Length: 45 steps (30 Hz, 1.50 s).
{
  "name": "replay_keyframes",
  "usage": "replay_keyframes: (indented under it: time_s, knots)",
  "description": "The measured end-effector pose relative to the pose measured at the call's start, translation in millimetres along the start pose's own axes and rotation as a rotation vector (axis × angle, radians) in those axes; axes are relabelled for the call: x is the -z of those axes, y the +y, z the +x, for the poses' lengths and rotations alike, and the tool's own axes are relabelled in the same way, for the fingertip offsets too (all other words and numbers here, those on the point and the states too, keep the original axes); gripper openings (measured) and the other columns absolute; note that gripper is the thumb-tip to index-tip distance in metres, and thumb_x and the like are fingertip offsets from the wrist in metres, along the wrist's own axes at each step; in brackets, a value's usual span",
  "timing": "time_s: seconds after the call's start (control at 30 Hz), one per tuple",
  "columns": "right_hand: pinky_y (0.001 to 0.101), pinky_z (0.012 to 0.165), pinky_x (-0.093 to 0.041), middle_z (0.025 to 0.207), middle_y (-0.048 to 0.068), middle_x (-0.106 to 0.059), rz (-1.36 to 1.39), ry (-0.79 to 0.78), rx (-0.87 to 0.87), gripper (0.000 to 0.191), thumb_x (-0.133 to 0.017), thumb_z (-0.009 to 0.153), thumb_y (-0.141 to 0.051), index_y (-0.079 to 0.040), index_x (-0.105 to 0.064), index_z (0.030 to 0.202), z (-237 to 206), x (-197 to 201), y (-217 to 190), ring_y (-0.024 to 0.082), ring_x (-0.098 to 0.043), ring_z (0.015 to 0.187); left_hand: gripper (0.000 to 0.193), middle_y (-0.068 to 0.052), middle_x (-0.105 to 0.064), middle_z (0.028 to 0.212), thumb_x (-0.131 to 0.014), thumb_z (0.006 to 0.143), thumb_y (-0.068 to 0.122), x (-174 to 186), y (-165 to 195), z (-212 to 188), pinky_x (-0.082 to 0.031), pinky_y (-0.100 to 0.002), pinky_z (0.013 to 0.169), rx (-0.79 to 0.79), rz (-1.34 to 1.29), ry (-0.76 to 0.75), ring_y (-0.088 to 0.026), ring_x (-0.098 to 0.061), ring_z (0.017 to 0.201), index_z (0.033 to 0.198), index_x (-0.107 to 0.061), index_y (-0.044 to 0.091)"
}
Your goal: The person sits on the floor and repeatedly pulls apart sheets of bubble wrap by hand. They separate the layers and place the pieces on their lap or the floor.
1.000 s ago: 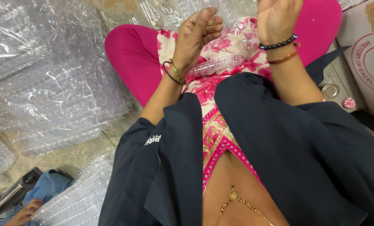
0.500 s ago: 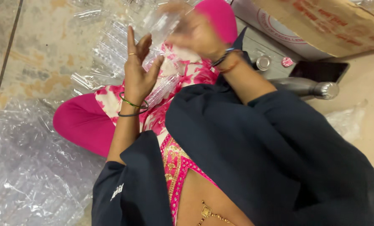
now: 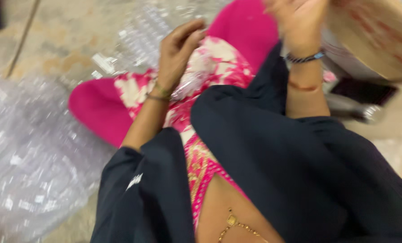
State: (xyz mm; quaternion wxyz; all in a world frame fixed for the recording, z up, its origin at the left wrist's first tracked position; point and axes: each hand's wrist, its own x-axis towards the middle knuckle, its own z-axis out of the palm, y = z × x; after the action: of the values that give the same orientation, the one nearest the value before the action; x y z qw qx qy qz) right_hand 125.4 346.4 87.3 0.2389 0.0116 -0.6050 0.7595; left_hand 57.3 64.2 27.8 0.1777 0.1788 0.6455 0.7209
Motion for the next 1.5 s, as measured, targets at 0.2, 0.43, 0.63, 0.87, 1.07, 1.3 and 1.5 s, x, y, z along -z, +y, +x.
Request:
replay_keyframes:
  time_s: [0.2,0.43,0.63,0.87,1.07,1.3,1.5]
  knots:
    - [0.0347,0.095,-0.06,0.124,0.018,-0.058,-0.24,-0.363,0.213,0.049,-0.082,0.099,0.004,0.003,-0.044,0.13,-23.4,-97.7,58.5,0.022,-0.066,0.113,0.024,-0.004,-0.069,0.116,-0.07,0.113,0.016,1.9,-0.1,6.3,-0.053,-0.03,0.093,-0.09,-0.522,0.068,-0.011,-0.063,0.105,0.13,-0.067,-0.001]
    - [0.0253,0.062,-0.055,0.1,0.014,-0.069,0.343,-0.498,-0.416,0.049,-0.062,0.111,-0.048,-0.005,-0.047,0.131,-25.7,-112.0,58.7,0.016,-0.068,0.072,0.029,-0.005,-0.072,0.115,-0.065,0.108,0.025,18.5,18.4,-5.6,-0.056,-0.035,0.078,-0.035,-0.733,-0.059,-0.014,-0.066,0.089,0.132,-0.066,0.007]
    - [0.0241,0.054,-0.049,0.09,0.015,-0.067,0.449,-0.51,-0.555,0.056,-0.051,0.113,-0.055,-0.001,-0.051,0.127,-32.5,-108.8,68.2,0.012,-0.059,0.059,0.029,-0.006,-0.071,0.118,-0.064,0.112,0.022,22.4,20.3,-4.5,-0.055,-0.031,0.079,-0.021,-0.676,-0.064,-0.013,-0.066,0.088,0.134,-0.064,0.004]
    - [0.0318,0.081,-0.058,0.114,0.013,-0.062,-0.114,-0.826,-0.367,0.054,-0.061,0.109,-0.033,0.0,-0.04,0.146,-26.9,-109.8,68.3,0.016,-0.066,0.096,0.025,-0.008,-0.07,0.104,-0.062,0.11,0.028,33.7,-5.8,3.7,-0.056,-0.033,0.094,-0.359,-0.306,0.316,-0.016,-0.067,0.097,0.113,-0.06,0.003]
    - [0.0375,0.104,-0.059,0.112,0.009,-0.067,0.311,-0.377,-0.128,0.023,-0.048,0.112,-0.021,-0.001,-0.054,0.122,7.5,-105.0,89.1,0.022,-0.069,0.108,0.064,-0.008,-0.073,0.096,-0.03,0.113,0.055,37.4,-11.4,-8.5,-0.053,-0.027,0.074,-0.141,-0.136,0.321,-0.013,-0.067,0.081,0.113,-0.061,-0.001]
    - [0.0301,0.117,-0.046,0.14,0.008,-0.06,0.229,-0.437,-0.137,0.043,-0.052,0.117,-0.036,-0.007,-0.039,0.146,-42.4,-178.9,120.4,0.014,-0.058,0.131,0.068,-0.016,-0.055,0.139,-0.028,0.118,0.054,3.6,-24.4,-13.8,-0.047,-0.034,0.115,-0.325,0.098,0.629,-0.024,-0.063,0.122,0.165,-0.017,0.007]
    - [0.0311,0.12,-0.045,0.147,0.011,-0.057,-0.005,-0.449,0.045,0.051,-0.061,0.119,-0.029,0.0,-0.038,0.154,-31.0,-171.9,98.0,0.015,-0.055,0.138,0.051,-0.014,-0.052,0.14,-0.039,0.121,0.041,22.0,-22.6,-9.6,-0.039,-0.035,0.12,-0.267,0.283,0.567,-0.026,-0.054,0.133,0.151,-0.047,0.002]
